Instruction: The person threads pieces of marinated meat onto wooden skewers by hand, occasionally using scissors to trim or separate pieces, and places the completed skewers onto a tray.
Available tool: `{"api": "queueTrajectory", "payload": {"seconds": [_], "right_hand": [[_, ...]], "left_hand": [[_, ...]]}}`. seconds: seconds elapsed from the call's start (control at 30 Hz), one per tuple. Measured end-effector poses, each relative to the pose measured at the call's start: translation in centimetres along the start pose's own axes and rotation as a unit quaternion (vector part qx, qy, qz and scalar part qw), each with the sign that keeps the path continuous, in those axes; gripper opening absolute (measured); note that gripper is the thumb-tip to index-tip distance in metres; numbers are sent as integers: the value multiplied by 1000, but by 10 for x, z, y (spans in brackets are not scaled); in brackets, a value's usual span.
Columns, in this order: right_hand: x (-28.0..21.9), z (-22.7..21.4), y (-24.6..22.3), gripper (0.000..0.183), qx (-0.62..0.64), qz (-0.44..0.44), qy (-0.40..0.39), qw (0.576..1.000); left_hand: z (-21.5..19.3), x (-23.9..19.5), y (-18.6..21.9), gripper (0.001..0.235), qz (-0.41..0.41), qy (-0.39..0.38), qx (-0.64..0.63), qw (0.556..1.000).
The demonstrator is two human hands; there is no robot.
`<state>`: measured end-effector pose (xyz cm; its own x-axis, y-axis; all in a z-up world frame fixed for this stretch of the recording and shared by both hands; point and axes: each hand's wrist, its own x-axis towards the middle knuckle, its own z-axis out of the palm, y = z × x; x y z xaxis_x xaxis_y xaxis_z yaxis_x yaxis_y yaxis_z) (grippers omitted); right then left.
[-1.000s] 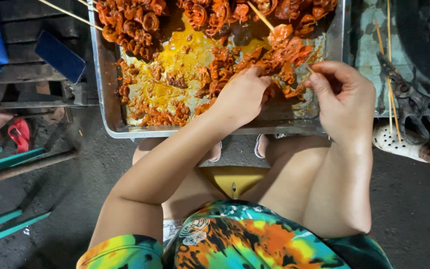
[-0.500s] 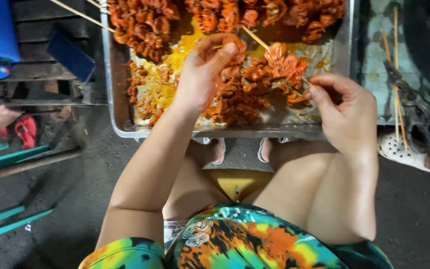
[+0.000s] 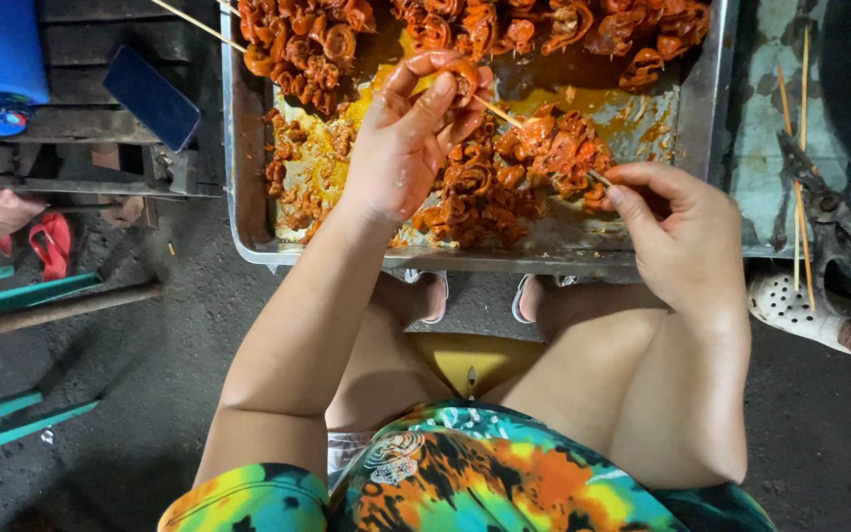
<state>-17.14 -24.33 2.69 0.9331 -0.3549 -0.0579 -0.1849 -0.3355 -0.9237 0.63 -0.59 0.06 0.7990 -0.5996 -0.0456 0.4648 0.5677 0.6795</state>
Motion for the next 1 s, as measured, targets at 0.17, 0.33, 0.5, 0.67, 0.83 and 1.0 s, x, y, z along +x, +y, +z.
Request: {"api": "queueTrajectory", "payload": {"seconds": [0.17, 0.33, 0.5, 0.67, 0.83, 1.0], "right_hand": [[0, 0, -3, 17, 17, -5, -11, 1000], [1, 9, -7, 18, 48, 7, -1, 999], [3, 10, -8, 17, 25, 4, -8, 1000], [6, 8, -3, 18, 48, 3, -18, 999], [9, 12, 4, 16, 63, -1, -19, 998], [11, 14, 10, 15, 84, 3, -19, 996]], "left_hand": [[6, 2, -8, 21, 19, 23, 89, 996], [16, 0, -17, 24, 16, 33, 154, 987], [30, -2, -30, 28, -7, 22, 171, 985], [45, -2, -33, 45, -16, 22, 125, 992], [48, -2, -43, 36, 1, 62, 256, 965], [53, 2, -46, 39, 53, 76, 201, 975]]}}
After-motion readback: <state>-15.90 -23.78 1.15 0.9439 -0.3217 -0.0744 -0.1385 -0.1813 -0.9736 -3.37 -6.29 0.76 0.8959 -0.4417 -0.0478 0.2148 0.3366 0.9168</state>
